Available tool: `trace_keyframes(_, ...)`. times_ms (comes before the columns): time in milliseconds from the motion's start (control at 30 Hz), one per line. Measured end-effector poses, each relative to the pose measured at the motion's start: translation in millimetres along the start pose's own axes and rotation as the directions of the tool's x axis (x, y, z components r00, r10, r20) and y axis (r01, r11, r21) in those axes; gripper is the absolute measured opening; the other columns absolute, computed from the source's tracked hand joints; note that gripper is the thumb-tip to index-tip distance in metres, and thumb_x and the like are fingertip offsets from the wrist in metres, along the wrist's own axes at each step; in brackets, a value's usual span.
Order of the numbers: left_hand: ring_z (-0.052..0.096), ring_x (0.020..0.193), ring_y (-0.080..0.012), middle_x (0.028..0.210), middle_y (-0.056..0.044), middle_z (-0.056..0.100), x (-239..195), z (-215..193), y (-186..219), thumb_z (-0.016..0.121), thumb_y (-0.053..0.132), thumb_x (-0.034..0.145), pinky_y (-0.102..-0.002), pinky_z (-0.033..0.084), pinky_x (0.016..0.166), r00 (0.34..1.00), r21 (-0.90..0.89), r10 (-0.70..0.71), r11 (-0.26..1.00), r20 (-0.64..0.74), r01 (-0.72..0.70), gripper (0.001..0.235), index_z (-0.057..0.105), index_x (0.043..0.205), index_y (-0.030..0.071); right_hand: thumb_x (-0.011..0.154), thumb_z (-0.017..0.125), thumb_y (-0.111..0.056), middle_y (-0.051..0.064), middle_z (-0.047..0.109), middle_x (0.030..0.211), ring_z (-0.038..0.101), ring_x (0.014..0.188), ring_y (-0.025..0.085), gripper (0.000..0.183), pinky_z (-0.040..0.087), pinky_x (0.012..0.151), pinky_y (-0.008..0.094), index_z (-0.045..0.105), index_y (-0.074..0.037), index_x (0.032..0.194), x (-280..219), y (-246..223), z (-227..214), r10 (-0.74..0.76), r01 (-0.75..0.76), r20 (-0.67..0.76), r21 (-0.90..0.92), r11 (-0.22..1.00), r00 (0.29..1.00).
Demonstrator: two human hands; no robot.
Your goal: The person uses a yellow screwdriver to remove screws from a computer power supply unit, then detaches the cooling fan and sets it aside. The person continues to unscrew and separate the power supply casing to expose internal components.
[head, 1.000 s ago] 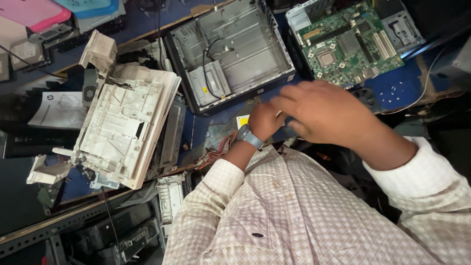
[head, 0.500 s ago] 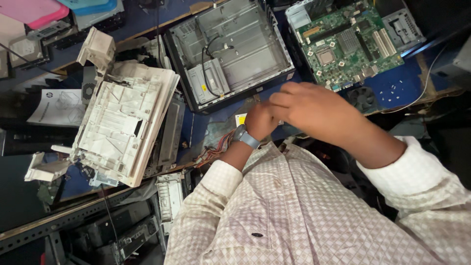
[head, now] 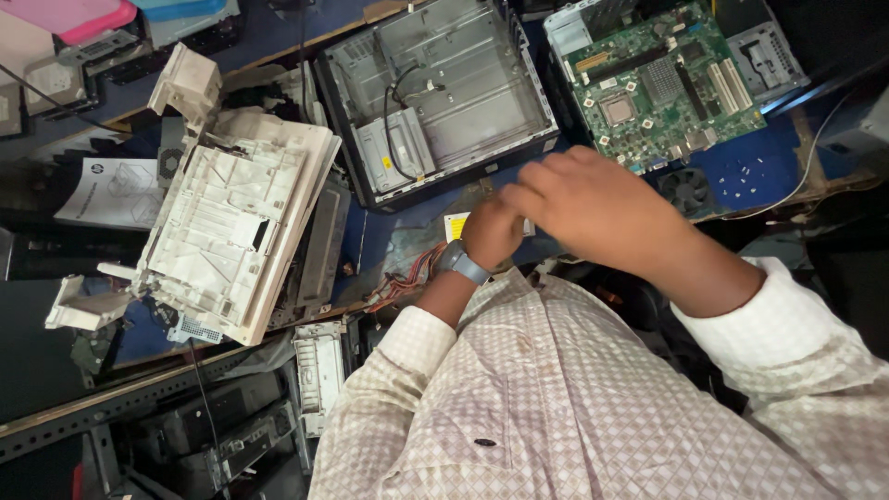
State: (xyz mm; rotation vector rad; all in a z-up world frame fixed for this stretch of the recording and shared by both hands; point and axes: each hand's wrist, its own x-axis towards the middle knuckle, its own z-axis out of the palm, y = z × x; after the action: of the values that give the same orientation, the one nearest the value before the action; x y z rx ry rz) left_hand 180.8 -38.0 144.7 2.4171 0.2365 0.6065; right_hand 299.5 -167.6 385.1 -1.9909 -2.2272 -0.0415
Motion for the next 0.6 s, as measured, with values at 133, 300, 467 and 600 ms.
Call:
trace_keyframes(133, 0.067, 0.08, -0.0392, 0.088, -0.017, 0.069, 1, 0, 0, 0.075, 0.017, 0.086, -0.049, 0.054, 0.069, 0.998, 0.01, -0.041, 0.999, -0.042, 0.042, 0.011, 0.07, 0.089, 0.008, 0.08, 0.065, -0.013, 0.006, 0.067, 0.114, 0.066, 0.101, 0.026, 0.04, 0.048, 0.085, 0.041, 0.066, -0.009, 0.12, -2, 2, -2, -0.041, 0.064, -0.182, 0.124, 0.99, 0.982)
trace_keyframes(300, 0.068, 0.079, -0.0359, 0.089, -0.013, 0.071, 5, -14, 19, 0.08, 0.028, 0.088, -0.046, 0.053, 0.068, 0.991, -0.053, -0.012, 0.999, -0.136, 0.004, 0.023, 0.072, 0.09, 0.007, 0.081, 0.071, -0.009, 0.013, 0.064, 0.126, 0.066, 0.102, 0.032, 0.047, 0.052, 0.085, 0.044, 0.063, -0.005, 0.128, -21, 15, 6, 0.181, -0.1, -0.224, 0.332, 0.938, 0.958)
trace_keyframes(467, 0.07, 0.08, -0.0323, 0.091, -0.009, 0.071, 6, -24, 30, 0.078, 0.032, 0.091, -0.042, 0.055, 0.068, 0.985, -0.061, -0.077, 0.996, -0.155, 0.068, 0.022, 0.073, 0.095, 0.01, 0.087, 0.072, -0.012, 0.015, 0.063, 0.126, 0.068, 0.096, 0.03, 0.043, 0.055, 0.079, 0.04, 0.062, -0.005, 0.128, -53, 31, 55, 0.338, -0.211, -0.159, 0.524, 0.825, 0.927)
trace_keyframes(600, 0.073, 0.075, -0.0277, 0.094, -0.005, 0.075, 3, -31, 34, 0.076, 0.035, 0.092, -0.038, 0.056, 0.063, 0.968, -0.05, -0.201, 0.979, -0.149, 0.196, 0.021, 0.076, 0.092, 0.014, 0.089, 0.073, -0.015, 0.013, 0.065, 0.118, 0.071, 0.081, 0.024, 0.036, 0.056, 0.068, 0.036, 0.063, -0.006, 0.123, -82, 40, 124, 0.475, -0.373, 0.019, 0.646, 0.666, 0.88)
